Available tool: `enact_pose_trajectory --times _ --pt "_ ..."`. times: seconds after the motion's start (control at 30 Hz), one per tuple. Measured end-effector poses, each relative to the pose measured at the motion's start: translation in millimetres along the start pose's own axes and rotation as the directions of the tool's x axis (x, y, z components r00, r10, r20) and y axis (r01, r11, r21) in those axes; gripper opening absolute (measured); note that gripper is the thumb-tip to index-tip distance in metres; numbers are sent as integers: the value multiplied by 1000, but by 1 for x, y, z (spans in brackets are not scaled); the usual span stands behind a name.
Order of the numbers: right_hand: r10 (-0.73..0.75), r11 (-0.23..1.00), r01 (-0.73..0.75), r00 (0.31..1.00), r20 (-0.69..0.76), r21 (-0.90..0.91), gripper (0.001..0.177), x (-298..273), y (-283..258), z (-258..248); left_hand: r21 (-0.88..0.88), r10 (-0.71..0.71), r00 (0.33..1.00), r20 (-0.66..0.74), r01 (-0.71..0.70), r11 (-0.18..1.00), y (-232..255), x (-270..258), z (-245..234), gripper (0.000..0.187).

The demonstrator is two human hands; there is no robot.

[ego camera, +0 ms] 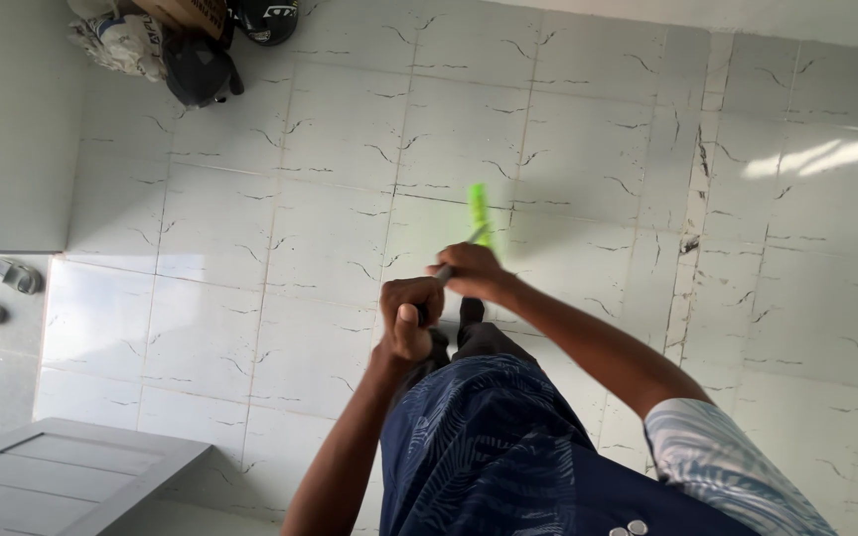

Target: Sweeping the tiled floor using a broom.

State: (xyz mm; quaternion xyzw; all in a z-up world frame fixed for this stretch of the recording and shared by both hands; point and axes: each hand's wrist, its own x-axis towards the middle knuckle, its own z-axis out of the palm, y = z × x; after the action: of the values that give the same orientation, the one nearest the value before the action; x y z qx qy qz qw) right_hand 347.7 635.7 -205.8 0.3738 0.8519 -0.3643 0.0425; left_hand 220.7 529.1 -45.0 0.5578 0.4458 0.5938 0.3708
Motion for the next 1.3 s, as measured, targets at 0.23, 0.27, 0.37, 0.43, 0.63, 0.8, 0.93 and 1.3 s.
enact_pose_trajectory --times 0.23,0.27,0.37,0.43,0.63,0.8,0.93,1.3 --pt "149 983 -155 987 -65 -101 48 -9 90 -4 -110 -18 1000 24 21 994 -66 -2 37 72" --pt "151 981 -158 986 -69 -112 49 -9 99 -7 -108 -17 999 36 21 994 -73 -1 41 68" --pt "174 978 -179 984 -47 -109 48 1 111 -14 -54 -2 1000 24 4 999 -102 -1 53 57" --pt "197 976 -197 980 -17 -94 46 23 141 19 -3 10 1000 -1 -10 1000 -106 3 54 50" --pt "-56 994 59 998 -35 95 36 89 119 76 439 363 932 21 -335 834 -126 9 35 32" --pt "-353 765 532 818 -454 364 34 140 105 154 263 72 993 -90 -46 964 -90 34 14 29" --pt "-522 486 721 693 -497 494 39 101 32 71 292 -13 998 56 -4 956 -60 64 10 28" --pt "-34 872 -19 995 98 490 18 98 -38 -76 109 -133 983 122 120 987 -1 150 -38 55"
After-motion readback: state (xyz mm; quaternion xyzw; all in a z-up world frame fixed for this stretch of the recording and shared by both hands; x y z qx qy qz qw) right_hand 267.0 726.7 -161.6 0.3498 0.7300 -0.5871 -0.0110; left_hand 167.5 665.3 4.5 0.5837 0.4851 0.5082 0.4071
